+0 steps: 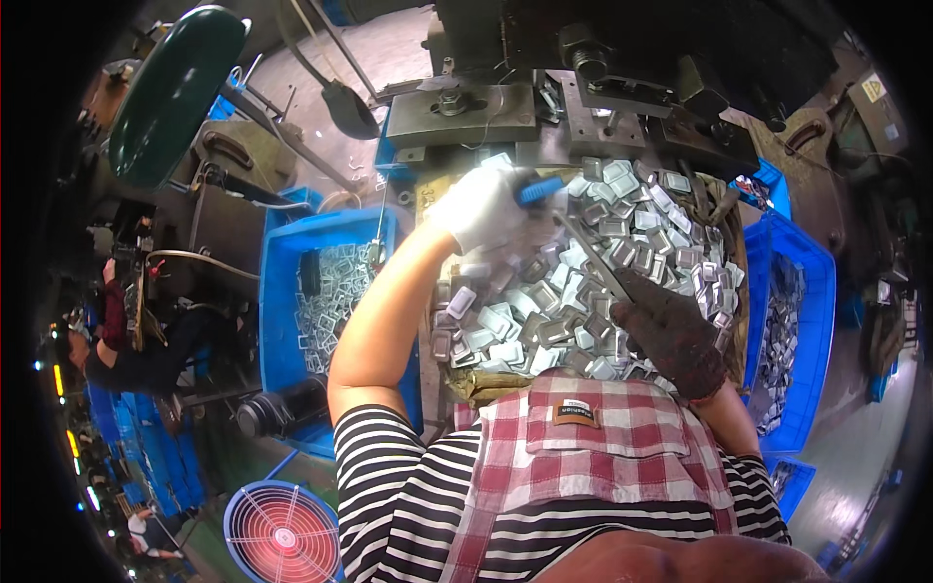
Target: Sorting small metal parts from a pile on a work surface into various bins using a metal scriber tool.
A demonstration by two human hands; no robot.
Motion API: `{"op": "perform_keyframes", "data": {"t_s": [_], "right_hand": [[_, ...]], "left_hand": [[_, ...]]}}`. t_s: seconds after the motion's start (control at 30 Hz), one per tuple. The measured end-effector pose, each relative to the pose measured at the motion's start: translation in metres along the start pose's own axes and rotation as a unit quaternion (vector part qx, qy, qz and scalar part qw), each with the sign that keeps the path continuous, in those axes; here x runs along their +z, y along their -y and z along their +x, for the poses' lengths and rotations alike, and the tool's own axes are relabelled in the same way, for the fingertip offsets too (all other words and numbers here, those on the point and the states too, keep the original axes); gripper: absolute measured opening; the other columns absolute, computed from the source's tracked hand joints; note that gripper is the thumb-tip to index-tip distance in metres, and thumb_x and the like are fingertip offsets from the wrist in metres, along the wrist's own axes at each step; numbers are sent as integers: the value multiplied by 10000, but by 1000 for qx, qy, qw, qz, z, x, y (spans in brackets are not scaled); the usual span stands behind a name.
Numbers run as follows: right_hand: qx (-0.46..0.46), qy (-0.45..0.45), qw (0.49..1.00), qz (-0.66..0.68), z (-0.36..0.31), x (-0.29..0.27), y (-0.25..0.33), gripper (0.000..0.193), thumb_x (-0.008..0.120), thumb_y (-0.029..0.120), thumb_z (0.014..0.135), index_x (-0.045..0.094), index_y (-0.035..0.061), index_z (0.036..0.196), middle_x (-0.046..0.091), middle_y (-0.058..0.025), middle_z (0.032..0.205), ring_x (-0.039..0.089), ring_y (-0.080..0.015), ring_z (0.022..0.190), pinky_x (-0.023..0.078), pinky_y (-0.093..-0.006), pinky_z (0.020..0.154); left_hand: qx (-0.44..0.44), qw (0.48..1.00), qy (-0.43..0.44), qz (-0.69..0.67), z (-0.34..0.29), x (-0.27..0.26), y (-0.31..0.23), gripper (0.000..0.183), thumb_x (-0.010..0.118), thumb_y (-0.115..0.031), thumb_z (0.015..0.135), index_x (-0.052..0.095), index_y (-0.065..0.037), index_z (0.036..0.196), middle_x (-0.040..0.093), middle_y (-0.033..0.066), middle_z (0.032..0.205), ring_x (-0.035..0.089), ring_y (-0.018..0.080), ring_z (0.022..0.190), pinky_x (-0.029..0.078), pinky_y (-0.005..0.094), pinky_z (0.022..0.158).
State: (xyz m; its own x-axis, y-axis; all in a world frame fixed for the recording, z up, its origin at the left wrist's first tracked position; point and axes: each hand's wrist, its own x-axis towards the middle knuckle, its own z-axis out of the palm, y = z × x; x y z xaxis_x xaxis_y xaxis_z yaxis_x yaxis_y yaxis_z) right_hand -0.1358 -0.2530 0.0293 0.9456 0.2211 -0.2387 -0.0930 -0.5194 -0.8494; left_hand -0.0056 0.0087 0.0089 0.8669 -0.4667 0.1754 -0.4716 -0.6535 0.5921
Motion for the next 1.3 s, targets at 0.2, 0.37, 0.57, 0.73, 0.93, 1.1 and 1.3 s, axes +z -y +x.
{"op": "perform_keyframes", "data": {"t_s": [0.2, 0.37, 0.57, 0.73, 0.93, 1.1, 1.3], "right_hand": [[-72, -48, 992, -96, -1, -17, -36, 388, 645, 187, 947, 615, 56, 1312, 689, -82, 830, 610, -81, 614, 498, -261, 554], [61, -206, 977, 14, 27, -14, 3, 329, 621, 196, 965, 637, 70, 1268, 617, -8, 714, 552, -67, 564, 447, -256, 507], [-1, -221, 974, 58, 72, -4, 7, 311, 603, 217, 961, 631, 71, 1234, 598, -26, 718, 550, -88, 597, 465, -288, 567], [-36, -221, 974, 20, 86, 1, 0, 265, 621, 187, 958, 632, 63, 1192, 594, -46, 713, 558, -101, 591, 471, -292, 570], [-85, -275, 954, -91, 87, -7, -15, 284, 671, 191, 934, 637, 83, 1195, 653, -110, 748, 631, -192, 617, 488, -336, 580], [-18, -262, 963, -63, 62, -19, -3, 281, 659, 198, 928, 647, 101, 1191, 675, -176, 808, 654, -330, 696, 508, -408, 647], [116, -102, 985, 77, 16, -9, 5, 428, 652, 185, 954, 589, 72, 1362, 662, 6, 795, 588, -45, 625, 482, -235, 536]], "left_hand": [[-107, 978, 84, 159, 43, -20, 8, 241, 622, -147, 871, 645, -3, 1063, 696, 246, 891, 696, 384, 833, 555, 448, 782], [-169, 929, 229, 234, 87, -45, -33, 241, 556, -124, 903, 656, 15, 1073, 691, 227, 1077, 694, 360, 951, 547, 421, 859], [-161, 959, 69, 225, 81, -12, -1, 223, 546, -121, 906, 653, 23, 1038, 699, 233, 1021, 702, 346, 930, 553, 386, 843], [-96, 986, 35, 132, 20, 0, 32, 247, 654, -168, 844, 652, -16, 1038, 700, 218, 928, 687, 379, 903, 542, 426, 836], [-70, 971, 156, 168, -36, 13, 20, 293, 654, -109, 801, 625, -45, 1085, 671, 203, 953, 666, 396, 918, 537, 456, 815], [-23, 969, 54, 240, -56, 33, 24, 274, 576, -95, 858, 583, -59, 1129, 665, 186, 919, 674, 373, 865, 543, 452, 754], [-221, 963, -106, 107, -45, 35, 53, 240, 623, -238, 888, 673, -39, 1012, 708, 196, 868, 698, 366, 780, 561, 419, 769]]}}
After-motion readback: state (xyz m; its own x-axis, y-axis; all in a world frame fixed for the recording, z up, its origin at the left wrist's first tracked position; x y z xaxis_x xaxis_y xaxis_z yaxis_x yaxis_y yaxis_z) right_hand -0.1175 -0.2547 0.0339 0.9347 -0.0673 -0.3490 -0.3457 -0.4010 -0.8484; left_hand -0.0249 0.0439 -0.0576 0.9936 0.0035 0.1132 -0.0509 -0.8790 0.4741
